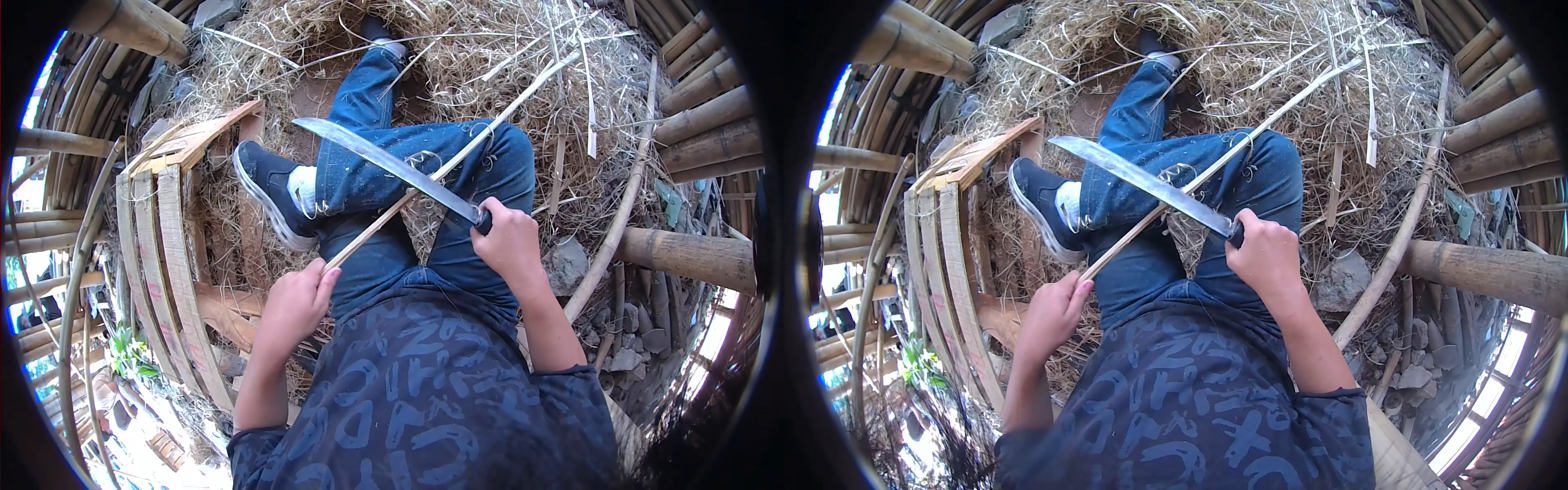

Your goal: The person shaves and scrapes a bamboo strip using a machete while holding the strip by hand.

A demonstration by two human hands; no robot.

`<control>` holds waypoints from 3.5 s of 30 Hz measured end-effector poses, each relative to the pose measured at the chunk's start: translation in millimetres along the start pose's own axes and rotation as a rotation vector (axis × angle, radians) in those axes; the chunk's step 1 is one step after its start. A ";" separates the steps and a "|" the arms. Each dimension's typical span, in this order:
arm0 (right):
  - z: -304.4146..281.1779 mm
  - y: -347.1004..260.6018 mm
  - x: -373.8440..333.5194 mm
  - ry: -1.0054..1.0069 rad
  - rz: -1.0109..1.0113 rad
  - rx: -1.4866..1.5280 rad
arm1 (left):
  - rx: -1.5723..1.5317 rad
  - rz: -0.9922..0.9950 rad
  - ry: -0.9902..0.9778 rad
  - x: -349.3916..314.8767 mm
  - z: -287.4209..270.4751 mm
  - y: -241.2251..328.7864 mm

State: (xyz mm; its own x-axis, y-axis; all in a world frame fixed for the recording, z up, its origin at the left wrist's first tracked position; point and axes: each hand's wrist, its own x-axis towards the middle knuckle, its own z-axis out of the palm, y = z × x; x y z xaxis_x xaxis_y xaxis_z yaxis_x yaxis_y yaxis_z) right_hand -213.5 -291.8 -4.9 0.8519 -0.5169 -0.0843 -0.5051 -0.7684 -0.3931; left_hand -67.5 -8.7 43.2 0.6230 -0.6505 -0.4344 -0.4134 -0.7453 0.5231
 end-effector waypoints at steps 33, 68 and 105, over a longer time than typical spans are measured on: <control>8.7 -65.9 -42.5 -0.096 -0.125 0.488 | -0.970 -0.200 -0.614 -1.5 -1.6 18.4; 19.3 -13.6 -39.7 0.096 -0.197 0.212 | -1.396 -0.348 -0.762 -2.2 49.4 13.5; 13.9 3.9 -23.0 0.035 -0.114 -0.029 | -0.890 -0.077 -0.345 -10.1 72.7 18.6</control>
State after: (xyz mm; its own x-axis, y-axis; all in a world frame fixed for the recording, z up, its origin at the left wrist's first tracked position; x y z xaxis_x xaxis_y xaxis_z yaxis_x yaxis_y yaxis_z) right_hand -233.2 -277.6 -17.2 0.8987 -0.4384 -0.0081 -0.4098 -0.8332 -0.3713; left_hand -129.8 -26.6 4.1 0.3384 -0.7176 -0.6087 0.3651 -0.4961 0.7878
